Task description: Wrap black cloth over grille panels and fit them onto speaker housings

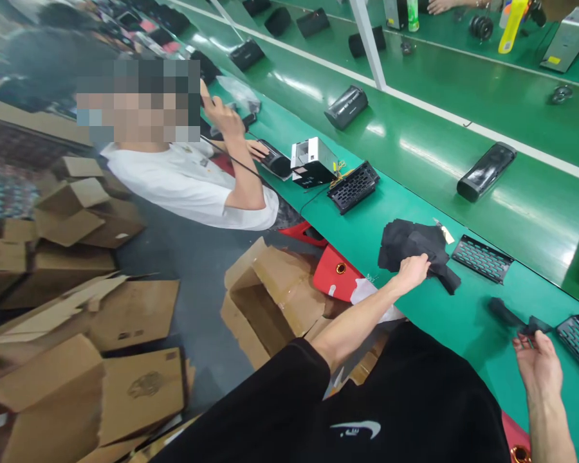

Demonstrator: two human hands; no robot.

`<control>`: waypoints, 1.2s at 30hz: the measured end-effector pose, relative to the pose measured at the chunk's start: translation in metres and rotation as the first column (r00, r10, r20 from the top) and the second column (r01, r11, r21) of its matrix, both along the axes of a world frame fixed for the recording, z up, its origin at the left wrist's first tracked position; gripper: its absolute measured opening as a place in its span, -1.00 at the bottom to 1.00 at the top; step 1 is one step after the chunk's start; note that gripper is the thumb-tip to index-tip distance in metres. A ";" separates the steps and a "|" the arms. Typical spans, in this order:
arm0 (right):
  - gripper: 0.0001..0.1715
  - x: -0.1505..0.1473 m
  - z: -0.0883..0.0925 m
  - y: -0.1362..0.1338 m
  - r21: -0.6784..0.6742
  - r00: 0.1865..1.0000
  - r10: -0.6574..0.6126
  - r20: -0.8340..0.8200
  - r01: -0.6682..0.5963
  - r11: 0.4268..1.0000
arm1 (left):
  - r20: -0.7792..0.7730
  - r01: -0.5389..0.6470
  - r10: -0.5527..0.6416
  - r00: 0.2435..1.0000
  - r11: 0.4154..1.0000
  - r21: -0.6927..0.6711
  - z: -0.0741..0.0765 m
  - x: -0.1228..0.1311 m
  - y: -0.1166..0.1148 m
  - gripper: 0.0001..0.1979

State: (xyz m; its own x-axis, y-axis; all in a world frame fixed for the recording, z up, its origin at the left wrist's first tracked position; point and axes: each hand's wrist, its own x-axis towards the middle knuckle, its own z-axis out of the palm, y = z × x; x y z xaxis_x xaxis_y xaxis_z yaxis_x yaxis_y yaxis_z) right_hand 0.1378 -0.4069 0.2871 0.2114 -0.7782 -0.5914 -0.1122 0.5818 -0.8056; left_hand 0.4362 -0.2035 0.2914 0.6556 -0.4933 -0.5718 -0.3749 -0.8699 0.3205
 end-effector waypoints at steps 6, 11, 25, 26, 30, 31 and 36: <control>-0.78 0.007 0.027 0.003 0.072 0.983 -0.012 0.182 -0.001 0.997 | 0.127 -0.050 0.067 0.990 0.990 -0.131 0.029 0.007 -0.007 -0.57; -0.86 0.032 0.036 0.017 0.133 0.969 0.037 0.243 -0.071 0.989 | -0.661 -0.415 -0.039 0.749 0.750 -0.515 0.034 -0.035 -0.057 -0.33; -0.25 0.108 -0.014 -0.039 -0.083 0.759 0.469 -0.452 -0.559 0.825 | -0.277 -0.042 -0.098 0.956 0.888 -0.457 0.015 -0.006 -0.111 -0.78; -0.30 0.118 -0.020 -0.045 -0.083 0.729 0.467 -0.501 -0.577 0.812 | -0.199 0.011 -0.099 0.975 0.915 -0.403 0.013 -0.002 -0.115 -0.80; -0.42 0.140 -0.035 -0.058 -0.078 0.575 0.439 -0.690 -0.663 0.745 | -0.022 0.129 -0.139 0.990 0.961 -0.244 0.003 0.007 -0.118 -0.78; -0.39 0.141 -0.036 -0.059 -0.083 0.550 0.428 -0.717 -0.677 0.732 | 0.016 0.135 -0.135 0.991 0.964 -0.229 0.000 0.009 -0.116 -0.75; -0.23 0.136 -0.033 -0.065 -0.134 0.525 0.414 -0.743 -0.724 0.677 | 0.179 0.121 -0.086 0.980 0.974 -0.194 -0.018 0.024 -0.106 -0.43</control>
